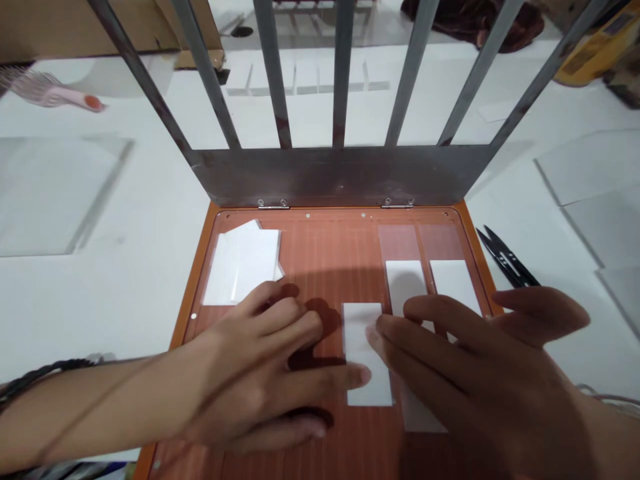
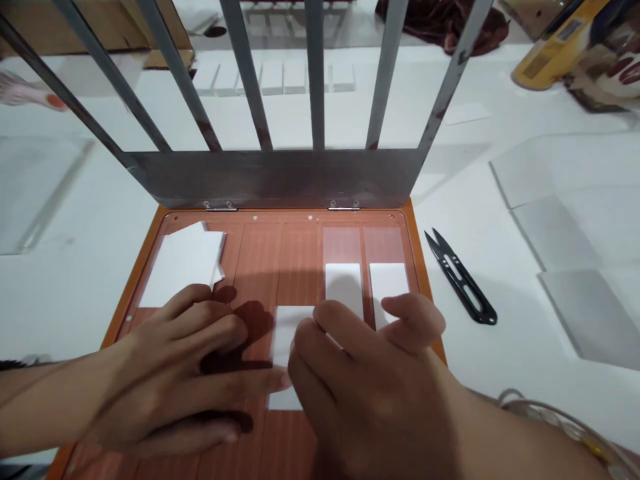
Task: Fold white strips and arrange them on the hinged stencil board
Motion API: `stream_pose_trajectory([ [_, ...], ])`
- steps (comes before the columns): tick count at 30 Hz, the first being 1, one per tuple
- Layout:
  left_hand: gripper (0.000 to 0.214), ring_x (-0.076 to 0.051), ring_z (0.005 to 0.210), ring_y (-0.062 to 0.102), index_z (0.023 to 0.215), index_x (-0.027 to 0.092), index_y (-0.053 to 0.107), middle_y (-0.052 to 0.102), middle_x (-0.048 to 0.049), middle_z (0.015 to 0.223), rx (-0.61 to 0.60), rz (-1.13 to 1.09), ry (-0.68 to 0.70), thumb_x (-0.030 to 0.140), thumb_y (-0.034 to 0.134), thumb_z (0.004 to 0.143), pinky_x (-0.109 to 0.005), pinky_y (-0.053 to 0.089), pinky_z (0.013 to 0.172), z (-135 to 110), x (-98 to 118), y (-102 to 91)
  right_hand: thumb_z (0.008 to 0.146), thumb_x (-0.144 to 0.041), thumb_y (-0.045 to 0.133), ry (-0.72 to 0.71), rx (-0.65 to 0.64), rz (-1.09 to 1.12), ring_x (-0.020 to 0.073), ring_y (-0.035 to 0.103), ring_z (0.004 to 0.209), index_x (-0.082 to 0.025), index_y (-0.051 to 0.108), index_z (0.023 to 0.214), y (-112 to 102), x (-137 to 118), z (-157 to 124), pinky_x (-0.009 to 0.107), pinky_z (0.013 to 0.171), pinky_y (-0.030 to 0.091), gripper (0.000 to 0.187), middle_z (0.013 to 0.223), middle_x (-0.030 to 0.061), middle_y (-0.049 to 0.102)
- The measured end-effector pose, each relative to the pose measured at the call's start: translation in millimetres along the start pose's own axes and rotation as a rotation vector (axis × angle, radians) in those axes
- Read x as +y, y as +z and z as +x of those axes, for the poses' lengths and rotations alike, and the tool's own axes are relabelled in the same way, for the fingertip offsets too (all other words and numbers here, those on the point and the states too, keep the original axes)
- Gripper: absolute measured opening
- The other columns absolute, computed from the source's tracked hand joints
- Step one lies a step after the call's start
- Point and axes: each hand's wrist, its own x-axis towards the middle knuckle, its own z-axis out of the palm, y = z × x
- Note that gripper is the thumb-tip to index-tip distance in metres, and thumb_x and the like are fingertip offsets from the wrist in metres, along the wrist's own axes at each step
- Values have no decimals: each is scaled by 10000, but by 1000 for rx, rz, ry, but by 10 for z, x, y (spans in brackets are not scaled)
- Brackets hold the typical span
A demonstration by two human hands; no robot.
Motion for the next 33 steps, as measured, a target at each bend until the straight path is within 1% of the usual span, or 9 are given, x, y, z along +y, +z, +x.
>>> stream_pose_trajectory([
  [4, 406, -199, 709, 410, 1294, 320, 550, 542, -39, 882, 3, 10, 0, 427, 482, 908, -436, 313, 870, 8, 5, -6, 823, -64, 415, -96, -27, -52, 219, 553, 918, -251, 672, 903, -2, 38, -67, 420, 719, 359, 328, 937, 8, 703],
  [7, 413, -201, 708, 412, 1304, 318, 542, 539, -38, 873, -10, 14, -2, 416, 498, 905, -435, 316, 847, 8, 7, -6, 832, -44, 390, -128, -46, -66, 204, 556, 947, -261, 673, 937, -7, 53, -102, 410, 744, 363, 372, 961, -7, 705],
  [11, 422, -203, 717, 418, 1308, 321, 538, 535, -37, 880, 3, 33, 5, 419, 491, 901, -440, 317, 859, 12, -2, 1, 870, -36, 338, -147, -42, -56, 167, 561, 923, -261, 673, 921, -11, 46, -97, 370, 795, 376, 407, 980, -24, 705],
  [16, 424, -200, 703, 412, 1304, 327, 536, 540, -31, 873, 2, 58, 13, 410, 493, 890, -435, 334, 853, 15, -6, -6, 852, 24, 288, -164, -26, -83, 130, 569, 880, -264, 675, 868, -11, 19, -62, 320, 860, 385, 483, 939, -38, 709],
  [21, 419, -199, 718, 420, 1298, 338, 535, 544, -25, 861, 6, 57, -2, 398, 498, 886, -434, 342, 876, 13, 2, -14, 837, 34, 298, -173, -14, -103, 111, 569, 864, -271, 671, 794, -22, 6, -37, 289, 863, 385, 484, 893, -44, 710],
  [24, 415, -199, 715, 425, 1297, 336, 543, 529, -25, 856, 7, 54, 1, 396, 503, 888, -434, 336, 871, 14, 4, -11, 839, 37, 284, -165, 13, -93, 115, 560, 875, -271, 664, 791, -25, 15, -44, 291, 858, 384, 492, 854, -45, 707],
  [28, 407, -192, 698, 435, 1292, 327, 552, 532, -27, 872, 14, 54, 9, 399, 495, 896, -432, 330, 874, 20, -1, -7, 854, 37, 280, -178, -38, -104, 119, 542, 895, -265, 661, 841, -41, 20, -64, 293, 869, 362, 486, 866, -52, 701],
  [31, 407, -189, 713, 452, 1289, 327, 552, 550, -27, 899, 17, 73, 20, 417, 500, 895, -425, 328, 882, 18, -4, -2, 834, 24, 350, -181, -65, -157, 141, 533, 920, -262, 665, 868, -45, 16, -86, 321, 844, 346, 427, 894, -46, 696],
  [33, 404, -197, 740, 465, 1285, 329, 552, 555, -30, 913, 29, 75, 24, 421, 497, 896, -428, 323, 888, 12, -2, 2, 810, 19, 388, -207, -62, -195, 164, 527, 943, -256, 671, 874, -26, 18, -117, 343, 824, 339, 399, 940, -31, 693],
])
